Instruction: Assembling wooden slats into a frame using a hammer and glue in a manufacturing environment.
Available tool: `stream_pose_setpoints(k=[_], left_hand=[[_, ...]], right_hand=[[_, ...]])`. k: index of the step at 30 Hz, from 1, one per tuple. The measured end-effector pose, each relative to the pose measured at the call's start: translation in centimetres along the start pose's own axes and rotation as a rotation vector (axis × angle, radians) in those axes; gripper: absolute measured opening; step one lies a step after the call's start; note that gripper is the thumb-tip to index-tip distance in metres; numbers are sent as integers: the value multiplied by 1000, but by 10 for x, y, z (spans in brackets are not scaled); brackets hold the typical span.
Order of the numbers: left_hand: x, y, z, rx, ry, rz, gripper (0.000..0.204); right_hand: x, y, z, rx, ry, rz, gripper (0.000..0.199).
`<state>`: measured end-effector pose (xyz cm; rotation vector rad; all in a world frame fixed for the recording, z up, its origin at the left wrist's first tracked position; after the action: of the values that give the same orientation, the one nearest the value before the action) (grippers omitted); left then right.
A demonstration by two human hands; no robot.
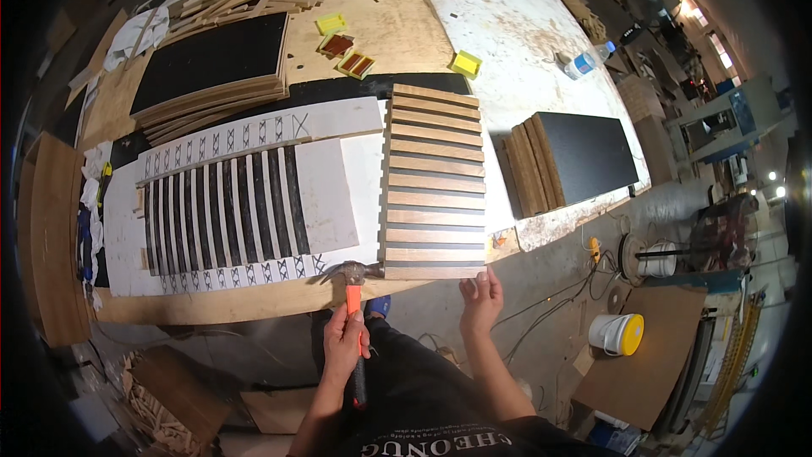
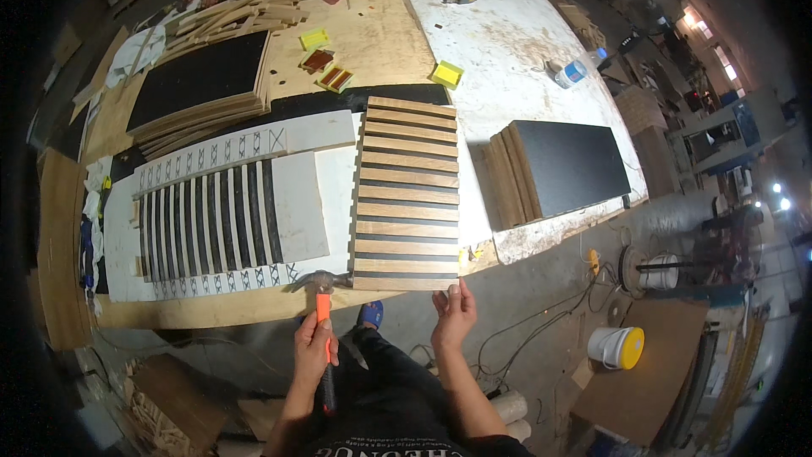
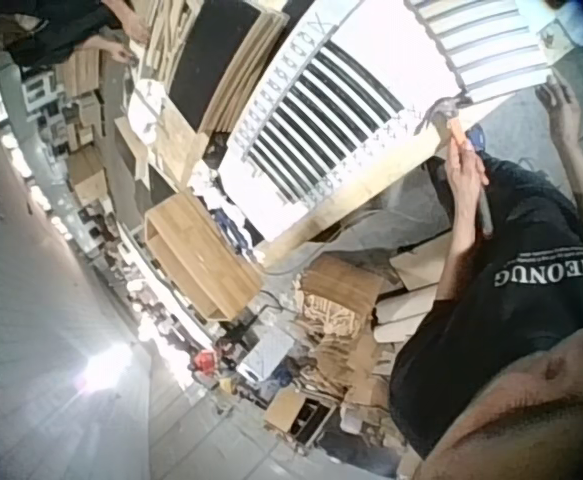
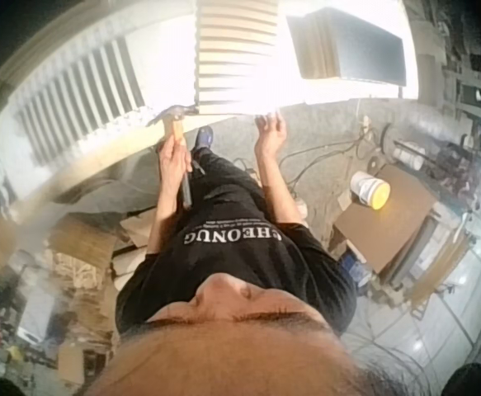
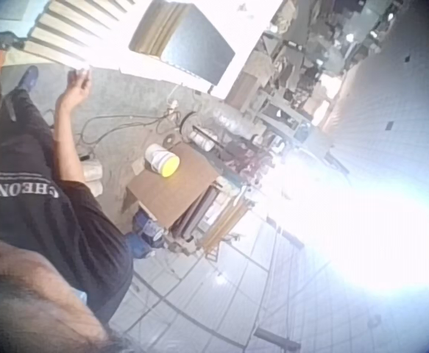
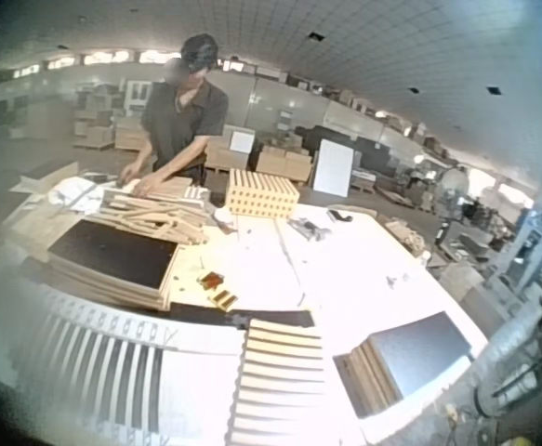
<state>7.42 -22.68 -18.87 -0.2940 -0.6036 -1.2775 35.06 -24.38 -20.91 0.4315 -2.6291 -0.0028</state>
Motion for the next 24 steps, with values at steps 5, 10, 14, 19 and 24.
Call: stream_pose_setpoints(k=[5,10,14,19,24], left_hand=[[3,0,4,-22,-20,3,19],[-2,-28,10,-37,23,27,37],[-5,-34,7,-69,-20,18,41],[-7,-33,12,-330,-22,59,42],[-9,-38,12,-373,-157,115,43]], right_hand=[[2,-3,5,-30,5,-1,33],[21,0,14,-113,97,-67,35],[28,6,22,-304,134,-133,40],[26,13,34,-377,126,-150,41],[31,16,30,-557,237,-94,38]])
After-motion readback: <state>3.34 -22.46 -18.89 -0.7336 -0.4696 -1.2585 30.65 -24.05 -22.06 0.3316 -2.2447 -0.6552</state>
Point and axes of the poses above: each hand's wrist, its own x-axis away from the middle knuckle, its own y-axis out of the palm, z = x × y, the point moved 7 cm from there along -x, towards the middle knuckle, and after that the axes turned 15 degrees about z, right-handed, at the moved point
